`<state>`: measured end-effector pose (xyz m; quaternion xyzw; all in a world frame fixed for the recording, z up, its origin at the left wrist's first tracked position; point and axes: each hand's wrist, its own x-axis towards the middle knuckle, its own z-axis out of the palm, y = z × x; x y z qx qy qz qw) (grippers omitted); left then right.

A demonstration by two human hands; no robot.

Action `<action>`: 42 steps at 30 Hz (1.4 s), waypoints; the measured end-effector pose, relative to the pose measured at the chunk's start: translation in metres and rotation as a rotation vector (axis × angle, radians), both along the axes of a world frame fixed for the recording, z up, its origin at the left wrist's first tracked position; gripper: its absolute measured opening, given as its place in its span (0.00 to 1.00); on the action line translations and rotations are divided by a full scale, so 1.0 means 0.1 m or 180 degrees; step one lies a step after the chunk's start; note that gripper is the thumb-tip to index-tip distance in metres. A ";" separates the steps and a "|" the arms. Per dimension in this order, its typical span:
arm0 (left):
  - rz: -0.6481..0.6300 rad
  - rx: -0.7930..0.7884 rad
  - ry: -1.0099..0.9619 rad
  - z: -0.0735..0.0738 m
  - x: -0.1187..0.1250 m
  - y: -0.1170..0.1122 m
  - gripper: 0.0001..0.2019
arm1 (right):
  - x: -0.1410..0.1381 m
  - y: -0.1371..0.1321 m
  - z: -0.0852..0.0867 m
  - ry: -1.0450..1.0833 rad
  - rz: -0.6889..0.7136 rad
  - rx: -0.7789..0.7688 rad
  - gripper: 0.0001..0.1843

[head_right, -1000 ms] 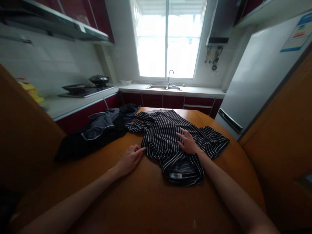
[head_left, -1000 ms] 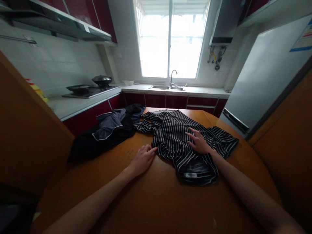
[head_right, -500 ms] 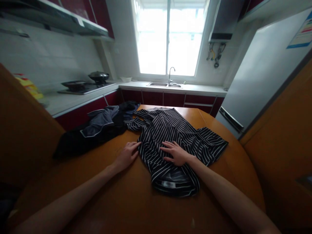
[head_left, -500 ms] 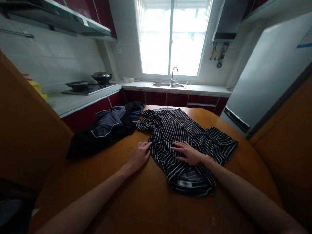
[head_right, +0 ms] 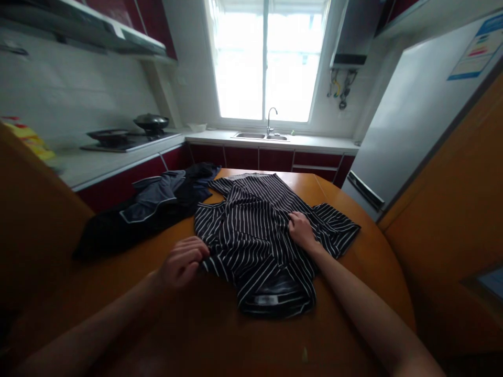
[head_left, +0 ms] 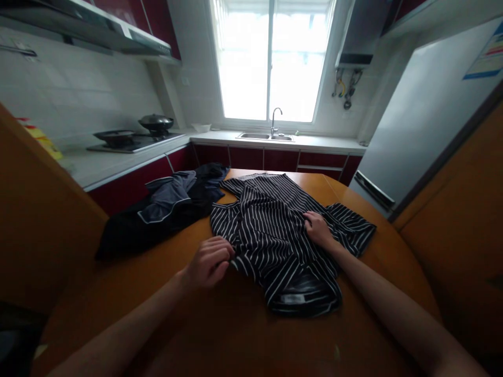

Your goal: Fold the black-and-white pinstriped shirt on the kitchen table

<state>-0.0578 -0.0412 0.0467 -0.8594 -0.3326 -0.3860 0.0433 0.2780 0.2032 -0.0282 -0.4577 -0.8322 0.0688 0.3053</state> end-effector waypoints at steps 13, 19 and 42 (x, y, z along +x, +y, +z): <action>0.1424 -0.1509 0.0550 -0.26 -0.10 0.30 0.18 | -0.01 -0.09 0.14 -0.0831 -0.0135 -0.0080 0.18; 0.2464 -0.2240 0.0900 -0.10 -0.11 0.22 0.24 | 0.00 -0.11 0.12 -0.0871 -0.0169 -0.0043 0.18; 0.4244 -0.0419 0.0005 0.16 -1.02 0.15 0.16 | 0.02 -0.09 0.05 -0.0768 -0.0135 0.0058 0.18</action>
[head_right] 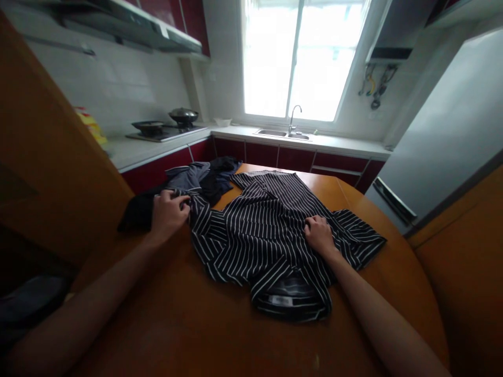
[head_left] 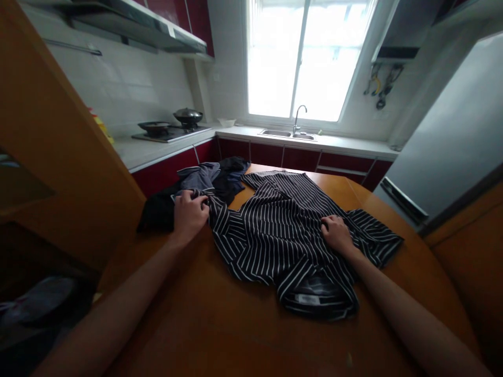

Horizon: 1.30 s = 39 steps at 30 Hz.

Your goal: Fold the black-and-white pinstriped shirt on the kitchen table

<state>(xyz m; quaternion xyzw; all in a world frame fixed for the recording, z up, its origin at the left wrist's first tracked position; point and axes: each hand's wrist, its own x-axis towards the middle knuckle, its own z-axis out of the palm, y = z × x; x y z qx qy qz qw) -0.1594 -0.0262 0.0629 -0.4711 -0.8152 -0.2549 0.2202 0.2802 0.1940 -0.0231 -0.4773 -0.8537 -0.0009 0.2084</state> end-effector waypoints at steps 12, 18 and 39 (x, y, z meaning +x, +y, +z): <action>-0.3891 -0.1409 -0.0002 0.04 1.50 -0.36 0.26 | 0.22 -0.28 0.59 0.1062 0.1003 -0.0277 0.10; -0.4136 -0.1654 0.0551 -0.19 1.69 -0.40 0.18 | 0.83 -0.97 0.67 0.0369 0.2048 -0.0842 0.15; -0.4109 -0.2014 0.0420 0.13 1.68 -1.02 0.34 | 1.07 -2.27 0.50 0.0099 0.2125 -0.0094 0.30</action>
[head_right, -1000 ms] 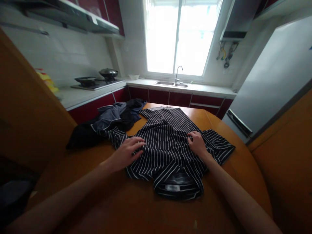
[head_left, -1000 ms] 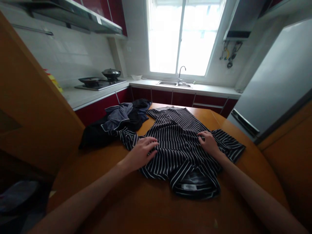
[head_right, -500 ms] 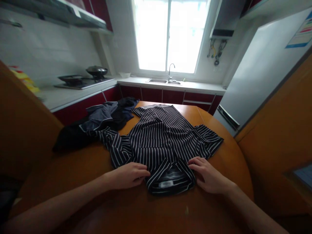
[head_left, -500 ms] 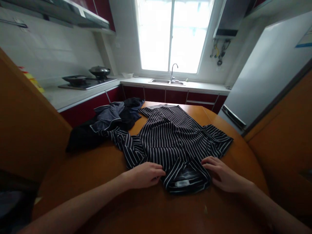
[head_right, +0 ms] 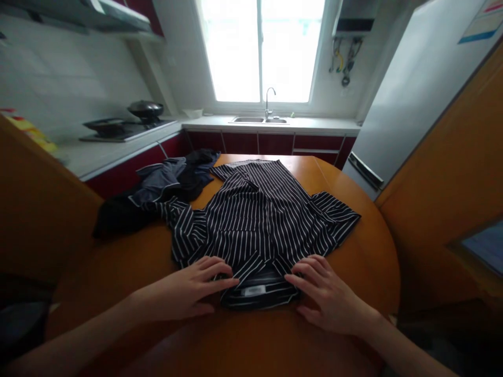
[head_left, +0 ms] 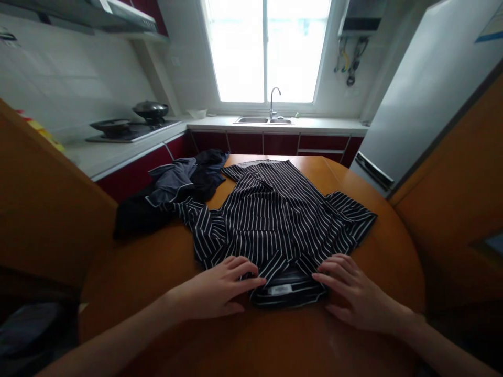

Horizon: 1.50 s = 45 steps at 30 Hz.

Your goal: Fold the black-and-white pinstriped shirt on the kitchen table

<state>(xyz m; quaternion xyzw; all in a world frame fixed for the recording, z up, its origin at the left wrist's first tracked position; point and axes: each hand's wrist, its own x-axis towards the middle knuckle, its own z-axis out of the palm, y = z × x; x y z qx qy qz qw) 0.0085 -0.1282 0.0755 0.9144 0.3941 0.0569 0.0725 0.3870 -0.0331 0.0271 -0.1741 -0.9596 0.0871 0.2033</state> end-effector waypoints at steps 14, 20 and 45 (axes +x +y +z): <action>-0.0233 0.0824 -0.0714 -0.05 0.12 0.05 0.09 | 0.03 0.05 0.30 0.0720 0.0205 0.0699 0.17; -0.0329 -0.0274 -0.1021 -0.21 0.21 -0.01 0.15 | 0.06 -0.11 0.19 0.0179 0.0226 0.0584 0.11; -0.0662 -0.2245 -0.0220 0.01 0.38 -0.09 0.17 | 0.02 -0.38 0.24 0.0011 0.0889 -0.0726 0.17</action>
